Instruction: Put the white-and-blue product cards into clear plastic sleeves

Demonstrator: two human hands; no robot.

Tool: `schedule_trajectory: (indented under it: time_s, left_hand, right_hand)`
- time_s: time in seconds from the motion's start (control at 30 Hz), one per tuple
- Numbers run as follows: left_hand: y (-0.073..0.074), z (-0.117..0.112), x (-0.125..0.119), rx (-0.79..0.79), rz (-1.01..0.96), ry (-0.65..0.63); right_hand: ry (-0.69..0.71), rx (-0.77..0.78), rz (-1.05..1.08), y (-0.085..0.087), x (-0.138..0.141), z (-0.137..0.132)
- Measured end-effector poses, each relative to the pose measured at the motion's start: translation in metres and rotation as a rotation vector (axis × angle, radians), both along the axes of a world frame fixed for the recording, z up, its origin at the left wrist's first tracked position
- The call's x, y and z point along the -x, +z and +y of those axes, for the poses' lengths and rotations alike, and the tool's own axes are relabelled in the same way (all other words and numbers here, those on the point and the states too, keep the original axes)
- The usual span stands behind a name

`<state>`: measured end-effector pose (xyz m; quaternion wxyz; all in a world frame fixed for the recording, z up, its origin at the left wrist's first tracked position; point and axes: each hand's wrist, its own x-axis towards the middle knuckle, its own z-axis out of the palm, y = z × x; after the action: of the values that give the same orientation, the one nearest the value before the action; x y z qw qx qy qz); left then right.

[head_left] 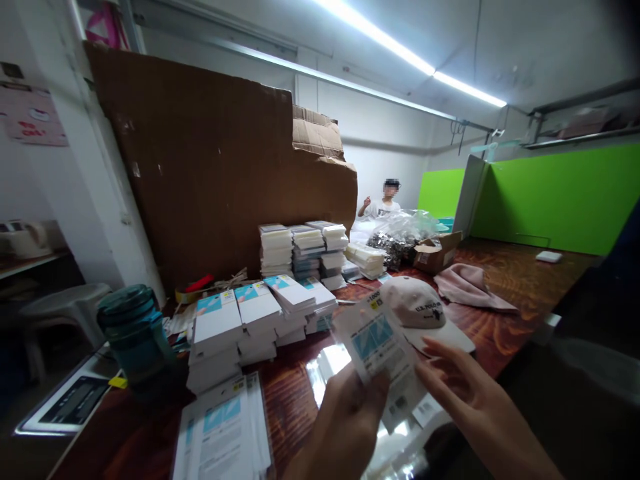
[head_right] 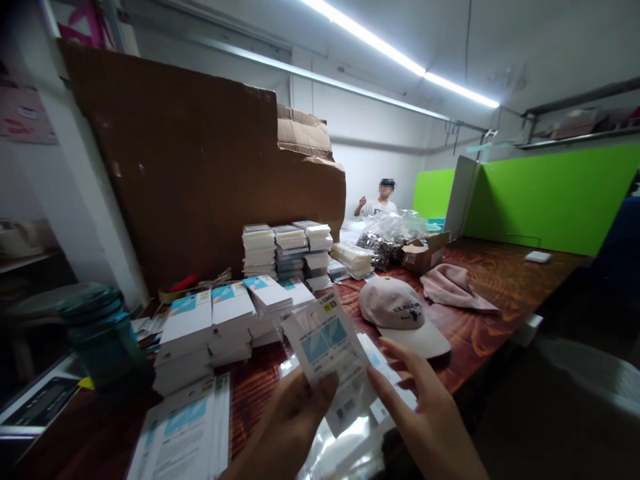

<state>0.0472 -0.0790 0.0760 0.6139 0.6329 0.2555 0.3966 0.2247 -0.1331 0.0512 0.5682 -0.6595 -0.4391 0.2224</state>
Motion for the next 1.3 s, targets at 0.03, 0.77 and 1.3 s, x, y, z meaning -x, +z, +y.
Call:
schedule_trajectory:
  time_s: [0.03,0.77,1.3]
  left_hand:
    - [0.000,0.001,0.000,0.062,-0.043,-0.035]
    - [0.001,0.019,0.001,0.282,-0.102,-0.057]
    - [-0.005,0.009,-0.008,0.221,0.036,-0.056]
  right_hand:
    - [0.087,-0.012,0.027,0.004,-0.001,0.001]
    - [0.292,-0.574,-0.948,0.016,-0.007,0.004]
    - [0.239,-0.198,-0.162,-0.007,0.004,0.007]
